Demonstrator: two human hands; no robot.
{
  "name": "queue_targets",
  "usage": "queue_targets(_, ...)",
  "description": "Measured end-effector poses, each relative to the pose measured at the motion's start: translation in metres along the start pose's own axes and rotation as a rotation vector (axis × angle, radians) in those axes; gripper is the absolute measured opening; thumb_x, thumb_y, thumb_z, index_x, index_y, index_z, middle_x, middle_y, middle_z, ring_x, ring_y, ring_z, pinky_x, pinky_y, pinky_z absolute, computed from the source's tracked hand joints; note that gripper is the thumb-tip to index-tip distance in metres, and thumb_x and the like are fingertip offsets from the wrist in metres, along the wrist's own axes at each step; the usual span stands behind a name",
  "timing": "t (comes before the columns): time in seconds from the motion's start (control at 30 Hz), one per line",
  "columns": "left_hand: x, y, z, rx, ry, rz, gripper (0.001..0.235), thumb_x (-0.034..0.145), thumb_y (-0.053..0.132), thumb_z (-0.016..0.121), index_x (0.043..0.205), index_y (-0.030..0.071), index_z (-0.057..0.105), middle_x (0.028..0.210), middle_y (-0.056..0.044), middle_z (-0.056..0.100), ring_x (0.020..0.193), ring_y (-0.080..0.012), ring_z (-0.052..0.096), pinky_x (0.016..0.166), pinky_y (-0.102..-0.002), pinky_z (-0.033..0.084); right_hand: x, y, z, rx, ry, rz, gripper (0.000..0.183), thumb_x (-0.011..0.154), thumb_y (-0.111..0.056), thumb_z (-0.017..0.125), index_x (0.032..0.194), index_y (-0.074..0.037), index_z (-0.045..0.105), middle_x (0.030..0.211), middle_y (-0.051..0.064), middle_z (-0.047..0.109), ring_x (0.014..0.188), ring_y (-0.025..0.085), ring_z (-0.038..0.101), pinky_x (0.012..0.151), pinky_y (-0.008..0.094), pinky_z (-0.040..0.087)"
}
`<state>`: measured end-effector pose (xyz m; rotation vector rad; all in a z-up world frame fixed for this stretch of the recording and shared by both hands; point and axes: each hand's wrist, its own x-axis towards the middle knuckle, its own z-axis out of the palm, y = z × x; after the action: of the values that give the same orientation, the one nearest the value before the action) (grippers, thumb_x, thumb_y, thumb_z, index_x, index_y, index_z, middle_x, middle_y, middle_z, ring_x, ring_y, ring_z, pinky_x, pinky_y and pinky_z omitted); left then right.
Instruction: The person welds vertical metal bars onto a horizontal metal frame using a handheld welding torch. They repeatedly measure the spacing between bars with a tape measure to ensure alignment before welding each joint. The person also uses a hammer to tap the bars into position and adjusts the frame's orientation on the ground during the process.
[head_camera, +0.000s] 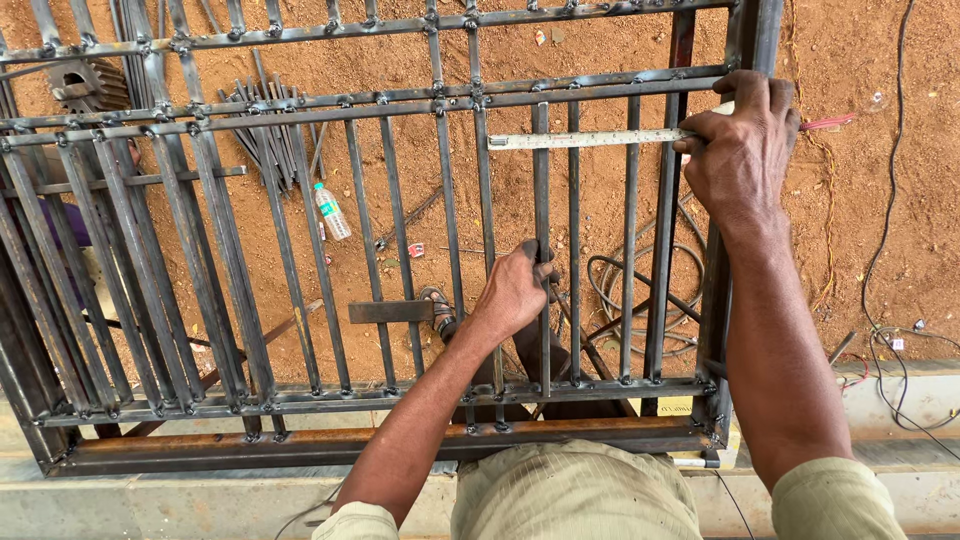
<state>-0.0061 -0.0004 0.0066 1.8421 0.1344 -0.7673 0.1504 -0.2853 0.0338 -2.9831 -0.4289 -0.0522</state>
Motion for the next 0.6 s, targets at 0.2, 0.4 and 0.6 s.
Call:
queue_targets(0.2,0.000,0.004,-0.001,0.003,-0.021,-0.046,0.030,0.086,-0.013,0.051,0.115,-0.012,0.054,0.101,-0.031,0.071,0.086,-0.0302,0.078,0.048,-0.032,0.058,-0.001,0.002,0.002,-0.007,0.013,-0.019,0.010,0.095,-0.023,0.086,0.104,-0.018,0.084,0.133,0.012,0.060,0.131,0.033,0.047,0.102,0.051,0.043)
queue_targets(0.4,0.000,-0.003,0.002,-0.020,-0.003,0.005,0.031,0.084,-0.017,0.049,0.114,-0.013,0.054,0.104,-0.034,0.067,0.105,-0.0343,0.074,0.055,-0.035,0.066,-0.002,0.002,0.005,0.001,0.014,-0.005,0.008,0.097,-0.023,0.085,0.104,-0.018,0.084,0.134,0.012,0.060,0.131,0.033,0.046,0.104,0.051,0.042)
queue_targets(0.6,-0.003,0.014,-0.005,-0.022,-0.024,-0.041,0.028,0.091,-0.010,0.051,0.118,-0.009,0.054,0.103,-0.031,0.071,0.098,-0.0335,0.076,0.058,-0.037,0.064,-0.001,-0.001,0.001,0.010,0.012,0.000,0.011,0.095,-0.026,0.085,0.103,-0.018,0.084,0.134,0.012,0.060,0.134,0.034,0.045,0.103,0.051,0.042)
